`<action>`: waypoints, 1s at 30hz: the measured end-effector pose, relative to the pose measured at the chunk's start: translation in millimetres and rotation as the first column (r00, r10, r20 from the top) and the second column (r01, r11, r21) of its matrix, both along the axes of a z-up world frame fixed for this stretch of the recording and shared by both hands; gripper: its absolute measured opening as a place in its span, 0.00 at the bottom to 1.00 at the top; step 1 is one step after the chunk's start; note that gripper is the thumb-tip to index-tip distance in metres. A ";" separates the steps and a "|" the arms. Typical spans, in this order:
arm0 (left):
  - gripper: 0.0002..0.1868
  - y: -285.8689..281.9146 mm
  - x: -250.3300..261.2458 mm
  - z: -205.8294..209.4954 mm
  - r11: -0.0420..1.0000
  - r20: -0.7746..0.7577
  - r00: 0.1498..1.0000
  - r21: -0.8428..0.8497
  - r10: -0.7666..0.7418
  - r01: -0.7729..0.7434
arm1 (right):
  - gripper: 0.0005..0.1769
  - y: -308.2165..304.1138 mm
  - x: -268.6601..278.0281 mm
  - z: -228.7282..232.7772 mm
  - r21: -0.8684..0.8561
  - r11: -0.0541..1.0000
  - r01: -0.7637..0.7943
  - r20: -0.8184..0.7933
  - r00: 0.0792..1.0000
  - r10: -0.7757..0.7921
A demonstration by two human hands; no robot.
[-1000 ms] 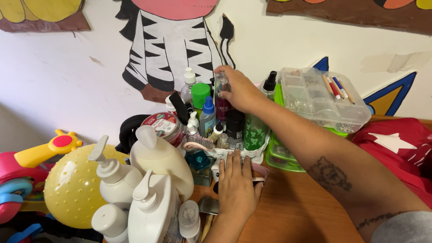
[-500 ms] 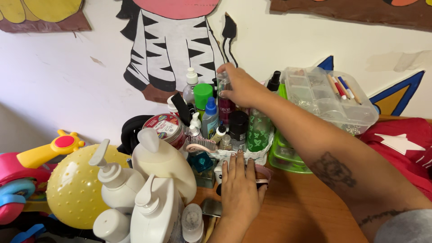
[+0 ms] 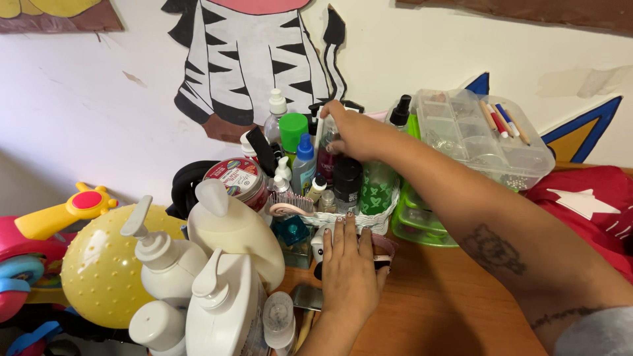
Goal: The person packs a red backpack on a bedroom desk, placing a laptop, a charging cable, a water bottle and a combination lock inside and adjusting the contents. They then take the items back out, set the laptop on the desk, and put small items away in a storage organizer.
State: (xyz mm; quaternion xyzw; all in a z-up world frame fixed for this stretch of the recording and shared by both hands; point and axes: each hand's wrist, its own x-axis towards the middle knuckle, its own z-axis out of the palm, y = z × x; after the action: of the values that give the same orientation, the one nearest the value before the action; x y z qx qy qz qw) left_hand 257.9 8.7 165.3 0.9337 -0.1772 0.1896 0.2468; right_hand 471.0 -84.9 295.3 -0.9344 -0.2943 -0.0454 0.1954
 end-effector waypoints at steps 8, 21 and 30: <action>0.41 0.1 1.2 -3.4 1.000 0.020 1.000 -0.008 0.005 -0.005 | 0.38 11.7 7.1 -12.4 -0.089 0.981 0.173 0.331 0.934 -0.134; 0.39 -1.4 1.1 0.4 0.999 0.015 1.000 0.024 0.026 -0.026 | 0.34 -20.5 -73.1 17.9 0.096 0.995 -0.034 0.353 0.936 -0.002; 0.37 -15.7 -12.8 37.3 0.995 0.065 0.998 0.104 -0.002 -0.005 | 0.27 -130.6 -267.1 34.9 0.345 0.938 0.031 0.047 0.998 -0.050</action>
State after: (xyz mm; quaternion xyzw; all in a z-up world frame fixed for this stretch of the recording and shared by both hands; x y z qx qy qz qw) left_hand 245.1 -7.0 202.5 0.9387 -0.1940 0.2108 0.1917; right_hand 203.9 -215.6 330.2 -0.8903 -0.2679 -0.1258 0.3462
